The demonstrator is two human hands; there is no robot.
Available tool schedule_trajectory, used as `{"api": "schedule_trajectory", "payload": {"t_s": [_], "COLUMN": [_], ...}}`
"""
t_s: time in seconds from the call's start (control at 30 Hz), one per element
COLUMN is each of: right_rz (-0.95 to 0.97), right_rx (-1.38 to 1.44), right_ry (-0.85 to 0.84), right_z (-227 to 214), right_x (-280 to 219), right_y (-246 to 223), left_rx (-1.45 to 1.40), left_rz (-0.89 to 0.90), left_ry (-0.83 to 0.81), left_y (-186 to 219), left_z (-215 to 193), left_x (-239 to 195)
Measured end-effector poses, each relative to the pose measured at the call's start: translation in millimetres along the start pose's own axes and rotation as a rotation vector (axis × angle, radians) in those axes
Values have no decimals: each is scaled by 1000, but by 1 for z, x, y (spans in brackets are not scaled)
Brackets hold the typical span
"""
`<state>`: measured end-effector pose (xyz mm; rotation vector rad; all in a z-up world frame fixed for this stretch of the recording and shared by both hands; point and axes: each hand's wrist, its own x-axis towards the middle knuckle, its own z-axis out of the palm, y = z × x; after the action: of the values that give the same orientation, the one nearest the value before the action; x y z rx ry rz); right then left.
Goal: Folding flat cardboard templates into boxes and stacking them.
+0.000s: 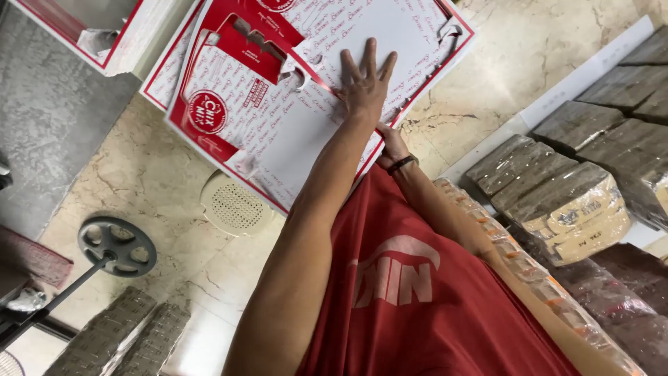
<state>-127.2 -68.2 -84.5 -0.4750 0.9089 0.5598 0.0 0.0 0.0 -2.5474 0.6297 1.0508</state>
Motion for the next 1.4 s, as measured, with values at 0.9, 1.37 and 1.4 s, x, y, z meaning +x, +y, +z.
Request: {"api": "schedule_trajectory", "payload": {"t_s": [0.9,1.37,1.4], "right_rz": [-598,-379,-365], "right_rx": [-713,-307,-284], "right_ry": [161,275,307], "right_z": [-40,-69,-80], "right_x": [15,25,33], "right_y": [19,-69,-91], "left_rx": [-338,-662,-746], "left_rz": [-114,34,66], "left_ry": [216,232,186], "left_y": [17,-17,-20], "left_z": [24,37,32], "left_x": [35,18,13]}}
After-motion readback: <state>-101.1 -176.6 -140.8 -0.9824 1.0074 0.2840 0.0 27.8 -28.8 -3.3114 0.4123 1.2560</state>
